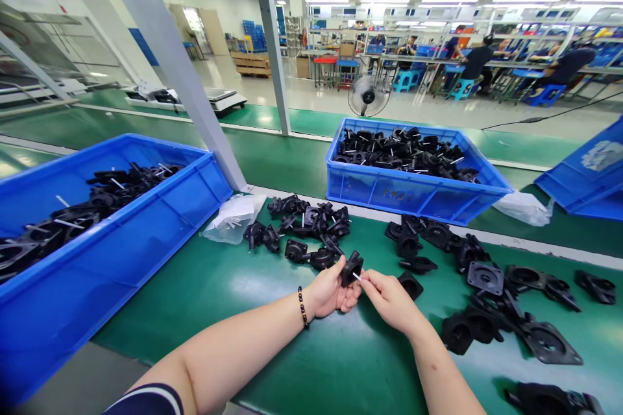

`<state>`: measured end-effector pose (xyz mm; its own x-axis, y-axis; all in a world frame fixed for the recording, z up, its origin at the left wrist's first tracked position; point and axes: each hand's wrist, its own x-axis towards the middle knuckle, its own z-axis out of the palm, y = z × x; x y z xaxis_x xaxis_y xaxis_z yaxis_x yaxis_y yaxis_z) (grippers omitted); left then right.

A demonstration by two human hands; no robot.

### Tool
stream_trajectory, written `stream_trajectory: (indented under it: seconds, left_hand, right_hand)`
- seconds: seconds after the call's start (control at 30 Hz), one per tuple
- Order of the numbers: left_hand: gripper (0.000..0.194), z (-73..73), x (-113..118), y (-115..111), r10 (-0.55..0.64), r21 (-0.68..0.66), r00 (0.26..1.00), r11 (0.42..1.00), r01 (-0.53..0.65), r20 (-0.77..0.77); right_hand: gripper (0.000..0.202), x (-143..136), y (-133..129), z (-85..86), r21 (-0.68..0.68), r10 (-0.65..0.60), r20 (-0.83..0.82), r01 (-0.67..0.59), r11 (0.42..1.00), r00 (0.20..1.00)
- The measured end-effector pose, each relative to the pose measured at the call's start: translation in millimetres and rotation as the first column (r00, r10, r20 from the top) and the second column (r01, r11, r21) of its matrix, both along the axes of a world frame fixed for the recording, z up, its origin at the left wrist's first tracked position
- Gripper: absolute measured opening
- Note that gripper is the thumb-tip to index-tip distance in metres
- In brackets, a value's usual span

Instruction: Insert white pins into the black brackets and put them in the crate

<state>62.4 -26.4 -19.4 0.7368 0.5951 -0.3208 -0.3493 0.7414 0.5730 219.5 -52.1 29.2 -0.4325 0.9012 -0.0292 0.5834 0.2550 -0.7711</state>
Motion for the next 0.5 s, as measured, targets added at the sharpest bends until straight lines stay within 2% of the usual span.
stream_trajectory:
  seconds: [0.17,0.33,0.5]
  left_hand:
    - [0.056,-3.0,0.6,0.2,0.017,0.046,1.0,0.999,-0.016,-0.016]
    - [0.053,-4.5,2.7,-0.8,0.078,0.155,0.996,0.985,-0.072,-0.032]
    - [0.056,-2.7,2.8,-1.9,0.063,0.216,0.998,0.975,-0.055,-0.031]
  right_hand:
    - [0.032,1.5,0.0,-0.1,0.0,-0.015,0.015,0.015,1.0,1.0]
    - [0.032,1.5,-1.2,0.9,0.012,-0.033,0.035,0.033,0.999,0.999]
    - [0.03,-2.0,-2.1,3.6,0.002,-0.026,-0.011,0.026,1.0,1.0]
